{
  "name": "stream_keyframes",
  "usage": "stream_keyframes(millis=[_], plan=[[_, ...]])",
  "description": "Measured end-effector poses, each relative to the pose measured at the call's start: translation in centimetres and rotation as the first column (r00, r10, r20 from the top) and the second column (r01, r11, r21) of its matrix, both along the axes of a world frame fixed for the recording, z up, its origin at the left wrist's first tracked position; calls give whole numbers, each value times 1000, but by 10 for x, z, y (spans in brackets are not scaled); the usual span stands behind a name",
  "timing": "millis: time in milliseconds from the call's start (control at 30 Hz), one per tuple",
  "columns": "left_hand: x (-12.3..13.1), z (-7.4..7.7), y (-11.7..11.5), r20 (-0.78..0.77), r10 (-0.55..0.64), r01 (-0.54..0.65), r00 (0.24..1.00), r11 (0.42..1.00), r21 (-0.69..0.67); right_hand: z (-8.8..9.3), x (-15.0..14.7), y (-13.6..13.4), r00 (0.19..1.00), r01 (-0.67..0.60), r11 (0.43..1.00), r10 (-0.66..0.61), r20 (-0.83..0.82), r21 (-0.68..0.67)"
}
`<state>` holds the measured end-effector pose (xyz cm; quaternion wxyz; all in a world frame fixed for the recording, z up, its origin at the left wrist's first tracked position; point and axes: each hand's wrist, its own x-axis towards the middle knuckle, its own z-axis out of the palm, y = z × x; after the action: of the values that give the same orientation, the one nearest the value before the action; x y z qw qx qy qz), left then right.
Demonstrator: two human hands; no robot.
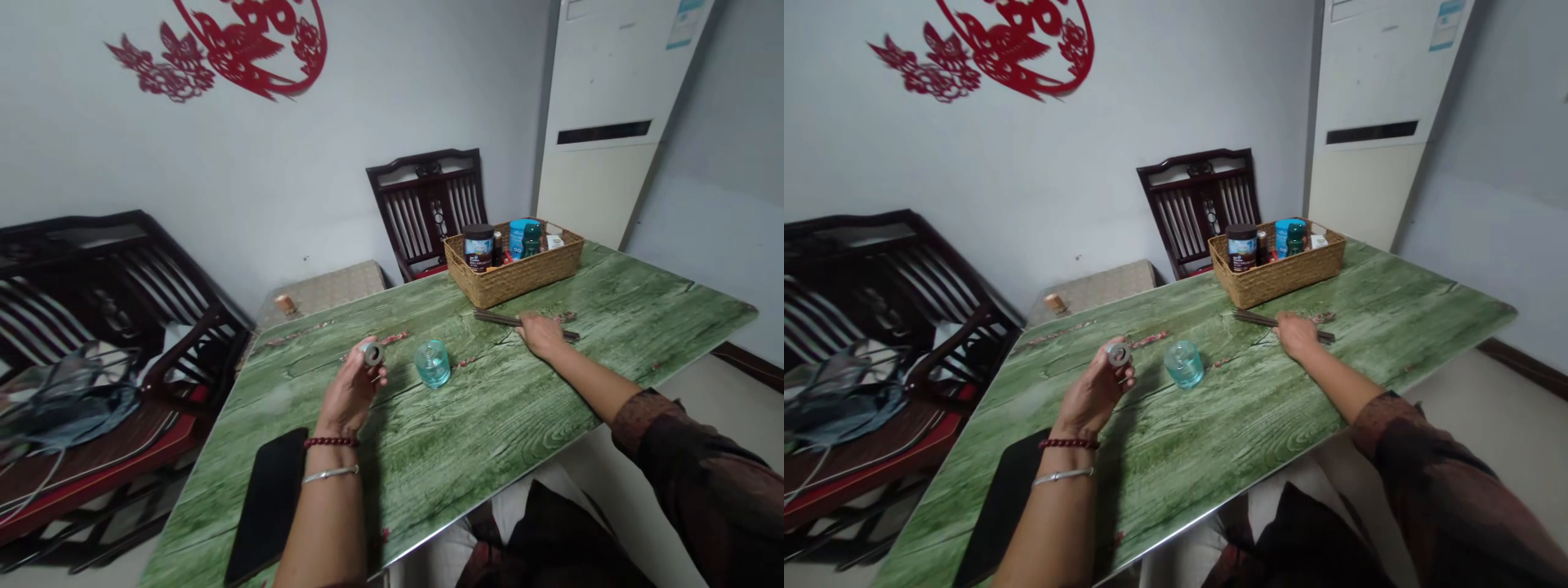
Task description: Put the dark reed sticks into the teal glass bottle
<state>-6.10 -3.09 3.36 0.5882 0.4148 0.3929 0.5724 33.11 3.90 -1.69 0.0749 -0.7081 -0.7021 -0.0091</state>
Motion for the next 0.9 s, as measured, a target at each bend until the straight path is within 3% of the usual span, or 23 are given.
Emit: stream_keyframes(millis=[100,200,300,433,567,633,733,833,900], plan=[[18,4,6,95,28,-36,995,996,82,-2,4,4,997,5,998,-11,76,70],[37,-3,15,76,136,-147,988,976,161,-4,7,7,991,-15,993,0,131,121],[57,-15,21,-29,193,-180,981,951,252,-3,8,5,990,-20,990,1,138,139],[73,-30,25,-231,224,-130,947,924,360,8,1,-3,994,-64,969,42,96,238],[76,-43,27,-335,222,-89,916,925,368,32,-25,-13,972,-214,915,234,-19,343],[75,-48,28,-377,221,-76,899,928,364,41,-46,-16,913,-329,884,388,-128,333],[74,-50,29,-409,213,-57,887,931,360,41,-81,-17,759,-499,836,548,-352,227],[73,-50,29,-431,221,-55,875,929,365,24,-116,-14,609,-593,798,531,-589,105],[73,-49,29,-450,234,-56,862,925,376,9,-136,-13,517,-601,792,492,-700,113]])
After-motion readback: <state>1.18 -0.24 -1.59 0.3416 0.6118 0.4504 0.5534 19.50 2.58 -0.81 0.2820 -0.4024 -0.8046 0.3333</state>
